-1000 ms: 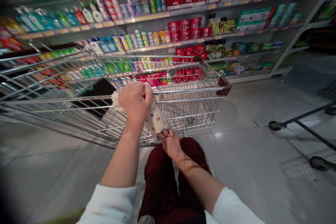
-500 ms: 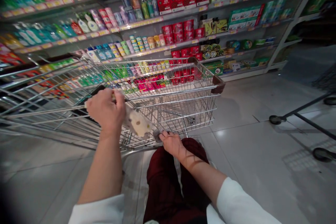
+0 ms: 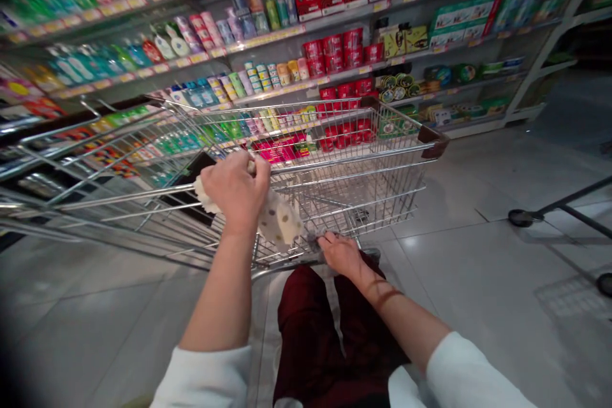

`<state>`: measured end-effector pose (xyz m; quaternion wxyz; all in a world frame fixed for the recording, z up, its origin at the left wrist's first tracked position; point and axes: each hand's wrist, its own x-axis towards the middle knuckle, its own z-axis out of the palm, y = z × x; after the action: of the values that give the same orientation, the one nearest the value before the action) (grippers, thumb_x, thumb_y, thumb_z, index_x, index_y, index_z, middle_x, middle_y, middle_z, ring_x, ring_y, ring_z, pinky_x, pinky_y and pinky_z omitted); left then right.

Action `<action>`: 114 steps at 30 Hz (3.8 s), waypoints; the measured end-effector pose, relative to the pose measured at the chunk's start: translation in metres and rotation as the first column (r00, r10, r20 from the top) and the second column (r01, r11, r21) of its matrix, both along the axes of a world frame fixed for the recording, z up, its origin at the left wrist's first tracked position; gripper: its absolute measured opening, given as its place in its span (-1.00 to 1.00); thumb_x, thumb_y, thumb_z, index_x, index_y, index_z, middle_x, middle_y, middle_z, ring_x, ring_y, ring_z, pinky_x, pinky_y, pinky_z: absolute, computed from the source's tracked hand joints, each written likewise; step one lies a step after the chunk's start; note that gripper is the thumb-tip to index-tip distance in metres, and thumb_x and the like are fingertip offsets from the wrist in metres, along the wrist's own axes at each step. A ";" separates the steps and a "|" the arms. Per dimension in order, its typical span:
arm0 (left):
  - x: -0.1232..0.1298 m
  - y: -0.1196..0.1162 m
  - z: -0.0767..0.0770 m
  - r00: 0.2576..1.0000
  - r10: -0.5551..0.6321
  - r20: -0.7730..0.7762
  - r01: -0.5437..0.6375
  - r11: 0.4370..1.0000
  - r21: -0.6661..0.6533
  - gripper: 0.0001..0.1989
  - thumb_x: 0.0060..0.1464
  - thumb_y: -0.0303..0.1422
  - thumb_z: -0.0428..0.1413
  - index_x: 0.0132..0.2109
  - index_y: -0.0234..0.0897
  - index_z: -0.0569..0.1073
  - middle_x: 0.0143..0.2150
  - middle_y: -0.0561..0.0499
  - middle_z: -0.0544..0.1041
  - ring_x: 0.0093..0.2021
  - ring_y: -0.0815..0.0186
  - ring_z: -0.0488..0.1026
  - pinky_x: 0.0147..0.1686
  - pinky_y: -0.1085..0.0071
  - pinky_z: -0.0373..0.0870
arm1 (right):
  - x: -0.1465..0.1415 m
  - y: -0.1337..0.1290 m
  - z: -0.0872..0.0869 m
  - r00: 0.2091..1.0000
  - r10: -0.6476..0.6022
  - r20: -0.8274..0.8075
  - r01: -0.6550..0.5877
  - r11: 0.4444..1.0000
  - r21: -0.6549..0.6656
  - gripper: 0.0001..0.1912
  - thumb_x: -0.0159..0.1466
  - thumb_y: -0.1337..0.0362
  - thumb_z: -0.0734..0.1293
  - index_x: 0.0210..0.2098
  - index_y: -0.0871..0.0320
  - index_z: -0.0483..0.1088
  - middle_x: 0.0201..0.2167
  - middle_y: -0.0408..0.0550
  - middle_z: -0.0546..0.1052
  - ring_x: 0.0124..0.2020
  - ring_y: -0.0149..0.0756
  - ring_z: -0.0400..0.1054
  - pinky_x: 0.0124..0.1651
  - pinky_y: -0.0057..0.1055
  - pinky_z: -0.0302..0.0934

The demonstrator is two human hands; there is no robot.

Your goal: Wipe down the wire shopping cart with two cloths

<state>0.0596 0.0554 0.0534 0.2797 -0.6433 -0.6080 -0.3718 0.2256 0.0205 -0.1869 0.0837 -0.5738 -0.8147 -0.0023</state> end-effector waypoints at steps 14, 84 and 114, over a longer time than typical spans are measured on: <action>-0.016 0.004 0.001 0.999 -0.038 -0.003 0.039 0.997 0.067 -0.67 0.28 -0.14 -0.11 -0.35 -0.20 0.37 -0.40 -0.06 0.42 -0.34 0.20 0.28 -0.28 0.23 0.00 | 0.047 0.007 -0.002 0.991 -0.134 0.003 0.134 0.991 0.018 -0.64 0.28 0.32 0.23 0.05 -0.06 0.37 -0.08 -0.10 0.46 -0.18 -0.33 0.41 -0.23 -0.45 0.17; -0.025 0.003 -0.004 0.983 -0.085 0.161 0.069 0.992 0.103 -0.82 0.19 -0.30 -0.04 -0.39 -0.18 0.27 -0.38 -0.02 0.32 -0.23 0.18 0.28 -0.10 0.19 0.08 | -0.013 0.001 0.015 0.969 -0.217 -0.116 0.218 0.976 0.000 -0.58 0.34 0.25 0.17 0.15 -0.07 0.36 0.05 -0.04 0.44 -0.27 -0.33 0.42 -0.27 -0.44 0.20; -0.026 0.007 -0.007 0.979 -0.119 0.167 0.093 0.983 0.156 -0.82 0.19 -0.30 -0.03 -0.40 -0.18 0.25 -0.41 0.00 0.30 -0.27 0.20 0.26 -0.09 0.18 0.07 | -0.017 -0.006 0.034 0.961 -0.089 -0.262 0.099 0.995 0.027 -0.55 0.34 0.25 0.16 0.19 -0.07 0.35 0.04 -0.05 0.42 -0.11 -0.32 0.40 -0.15 -0.46 0.25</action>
<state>0.0333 0.0625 0.0467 0.2512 -0.6173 -0.5659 -0.4853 0.2090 0.0147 -0.1528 0.2013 -0.6055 -0.7682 0.0532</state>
